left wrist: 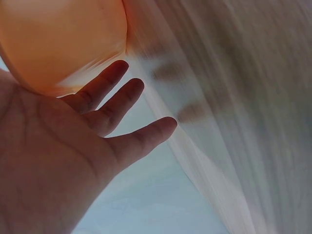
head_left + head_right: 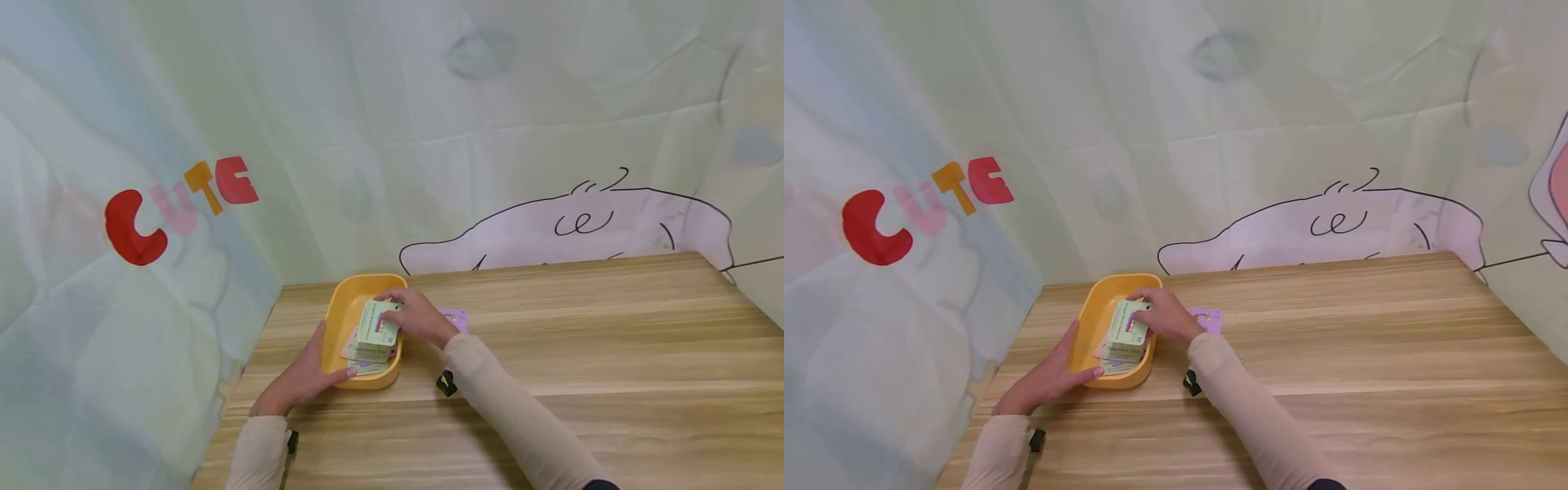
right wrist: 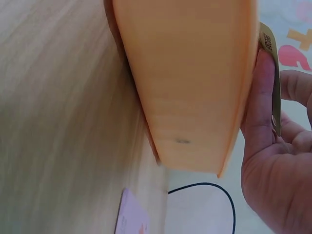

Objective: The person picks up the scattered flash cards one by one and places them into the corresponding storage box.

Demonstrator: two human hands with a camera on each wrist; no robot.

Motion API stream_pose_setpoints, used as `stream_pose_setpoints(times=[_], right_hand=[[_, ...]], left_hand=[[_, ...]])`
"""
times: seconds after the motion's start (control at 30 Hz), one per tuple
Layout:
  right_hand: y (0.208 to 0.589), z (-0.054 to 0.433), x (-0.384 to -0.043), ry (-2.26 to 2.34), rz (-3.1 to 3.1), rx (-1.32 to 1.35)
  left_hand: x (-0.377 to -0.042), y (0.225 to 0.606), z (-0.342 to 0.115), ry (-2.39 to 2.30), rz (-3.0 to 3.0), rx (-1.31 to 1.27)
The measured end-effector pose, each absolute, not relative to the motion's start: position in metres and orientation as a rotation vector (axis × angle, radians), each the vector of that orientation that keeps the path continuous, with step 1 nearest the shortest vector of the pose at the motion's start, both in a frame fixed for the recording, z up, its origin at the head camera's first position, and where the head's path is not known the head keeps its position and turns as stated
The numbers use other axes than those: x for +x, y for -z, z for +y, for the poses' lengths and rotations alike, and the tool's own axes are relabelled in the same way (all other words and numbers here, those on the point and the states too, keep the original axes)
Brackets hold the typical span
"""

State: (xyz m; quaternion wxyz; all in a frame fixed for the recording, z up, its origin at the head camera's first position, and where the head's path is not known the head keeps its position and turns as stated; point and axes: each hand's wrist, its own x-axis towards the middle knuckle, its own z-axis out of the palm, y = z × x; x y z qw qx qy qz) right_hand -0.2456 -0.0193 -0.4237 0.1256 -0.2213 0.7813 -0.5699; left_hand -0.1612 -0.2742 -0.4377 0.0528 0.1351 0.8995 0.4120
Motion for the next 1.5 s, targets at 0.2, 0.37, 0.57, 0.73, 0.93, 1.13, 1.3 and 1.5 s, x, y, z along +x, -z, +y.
stream_pose_setpoints(times=[0.2, 0.37, 0.57, 0.73, 0.93, 1.13, 1.3, 1.5], right_hand=[[0.425, -0.022, -0.246, 1.67, 2.272, -0.617], [0.426, -0.023, -0.246, 1.658, 2.292, -0.593], [0.429, -0.024, -0.249, 1.628, 2.335, -0.595], [0.431, -0.025, -0.25, 1.6, 2.378, -0.638], [0.433, -0.026, -0.249, 1.617, 2.324, -0.606], [0.436, -0.025, -0.247, 1.607, 2.325, -0.578], [0.436, -0.025, -0.246, 1.615, 2.306, -0.584], [0.436, -0.025, -0.248, 1.63, 2.321, -0.586]], left_hand=[[-0.161, 0.437, -0.27, -1.261, 2.725, 0.417], [-0.162, 0.437, -0.268, -1.274, 2.716, 0.424], [-0.162, 0.435, -0.269, -1.25, 2.73, 0.41], [-0.163, 0.436, -0.272, -1.236, 2.742, 0.413], [-0.161, 0.437, -0.273, -1.219, 2.757, 0.394], [-0.159, 0.438, -0.272, -1.244, 2.731, 0.395], [-0.159, 0.44, -0.273, -1.23, 2.736, 0.377], [-0.16, 0.438, -0.273, -1.208, 2.751, 0.377]])
